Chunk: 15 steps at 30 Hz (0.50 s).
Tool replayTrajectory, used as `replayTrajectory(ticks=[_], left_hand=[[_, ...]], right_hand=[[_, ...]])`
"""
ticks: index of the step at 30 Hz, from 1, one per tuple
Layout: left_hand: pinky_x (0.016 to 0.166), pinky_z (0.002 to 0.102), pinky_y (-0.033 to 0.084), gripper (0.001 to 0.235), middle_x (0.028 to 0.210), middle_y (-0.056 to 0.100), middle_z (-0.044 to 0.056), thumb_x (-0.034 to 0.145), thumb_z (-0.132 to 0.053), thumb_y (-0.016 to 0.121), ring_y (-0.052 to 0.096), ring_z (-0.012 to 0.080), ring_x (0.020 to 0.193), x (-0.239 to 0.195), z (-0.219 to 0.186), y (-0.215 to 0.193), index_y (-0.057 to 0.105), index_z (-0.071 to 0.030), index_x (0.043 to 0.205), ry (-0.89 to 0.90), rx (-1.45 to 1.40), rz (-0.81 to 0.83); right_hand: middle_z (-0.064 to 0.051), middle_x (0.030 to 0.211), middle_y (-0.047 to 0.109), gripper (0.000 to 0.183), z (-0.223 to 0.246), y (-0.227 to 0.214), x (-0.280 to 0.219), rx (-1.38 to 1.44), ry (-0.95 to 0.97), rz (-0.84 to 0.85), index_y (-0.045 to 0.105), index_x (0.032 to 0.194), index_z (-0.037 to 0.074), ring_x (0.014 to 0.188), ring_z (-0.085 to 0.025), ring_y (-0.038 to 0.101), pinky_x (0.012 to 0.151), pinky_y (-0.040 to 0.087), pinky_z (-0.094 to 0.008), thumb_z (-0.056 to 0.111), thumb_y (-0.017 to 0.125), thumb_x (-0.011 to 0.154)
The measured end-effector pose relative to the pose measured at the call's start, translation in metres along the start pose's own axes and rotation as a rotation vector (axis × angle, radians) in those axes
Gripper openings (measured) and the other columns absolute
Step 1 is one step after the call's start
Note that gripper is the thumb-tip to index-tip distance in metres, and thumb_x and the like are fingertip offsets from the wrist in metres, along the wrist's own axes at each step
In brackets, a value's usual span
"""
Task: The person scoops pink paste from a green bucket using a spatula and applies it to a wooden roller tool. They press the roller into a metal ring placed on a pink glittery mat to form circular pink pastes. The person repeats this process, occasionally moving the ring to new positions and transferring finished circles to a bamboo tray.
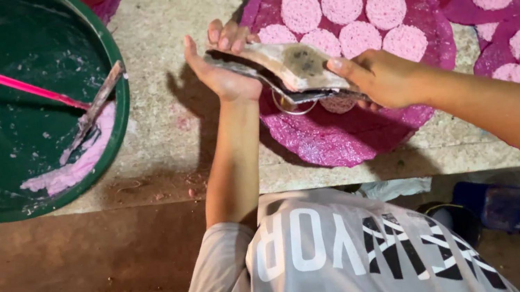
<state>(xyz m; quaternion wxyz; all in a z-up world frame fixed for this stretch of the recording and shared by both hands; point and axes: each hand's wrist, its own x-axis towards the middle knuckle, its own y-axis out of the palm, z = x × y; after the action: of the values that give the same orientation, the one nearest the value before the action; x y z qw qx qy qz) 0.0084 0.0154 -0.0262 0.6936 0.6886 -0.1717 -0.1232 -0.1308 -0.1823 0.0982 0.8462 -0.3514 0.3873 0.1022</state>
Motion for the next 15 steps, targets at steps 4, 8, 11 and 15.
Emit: replayTrajectory(ticks=[4,8,11,15], left_hand=[[0.076,0.035,0.049,0.044,0.069,0.047,-0.006,0.101,-0.059,0.042,0.048,0.0099,0.065,-0.002,0.018,-0.014,0.049,-0.021,0.079,0.000,-0.030,-0.058],[0.072,0.033,0.045,0.040,0.066,0.043,-0.008,0.099,-0.054,0.042,0.044,0.0098,0.062,0.009,0.036,-0.018,0.045,-0.021,0.077,0.004,-0.033,-0.099],[0.068,0.033,0.042,0.040,0.064,0.040,-0.007,0.097,-0.053,0.042,0.041,0.0106,0.060,0.024,0.034,-0.014,0.044,-0.020,0.075,-0.020,-0.031,-0.118],[0.068,0.033,0.039,0.040,0.064,0.038,-0.007,0.095,-0.054,0.043,0.037,0.0112,0.059,0.034,0.018,-0.002,0.044,-0.019,0.074,-0.012,0.040,-0.045]], right_hand=[[-0.013,0.064,0.064,0.080,-0.006,-0.006,-0.004,0.012,0.043,-0.028,0.070,0.090,-0.003,0.054,-0.026,0.062,0.055,0.056,-0.044,0.066,0.029,0.098],[-0.014,0.060,0.064,0.085,-0.012,-0.014,-0.005,-0.246,-0.033,-0.142,0.071,0.085,-0.003,0.055,-0.026,0.065,0.059,0.055,-0.043,0.065,0.024,0.103],[-0.016,0.061,0.060,0.082,-0.013,-0.012,0.001,-0.326,-0.003,-0.175,0.069,0.085,0.000,0.054,-0.030,0.061,0.058,0.055,-0.048,0.062,0.021,0.107],[-0.015,0.060,0.058,0.070,-0.010,-0.001,0.011,-0.248,-0.158,-0.275,0.067,0.087,0.005,0.053,-0.030,0.057,0.059,0.053,-0.050,0.057,0.025,0.107]])
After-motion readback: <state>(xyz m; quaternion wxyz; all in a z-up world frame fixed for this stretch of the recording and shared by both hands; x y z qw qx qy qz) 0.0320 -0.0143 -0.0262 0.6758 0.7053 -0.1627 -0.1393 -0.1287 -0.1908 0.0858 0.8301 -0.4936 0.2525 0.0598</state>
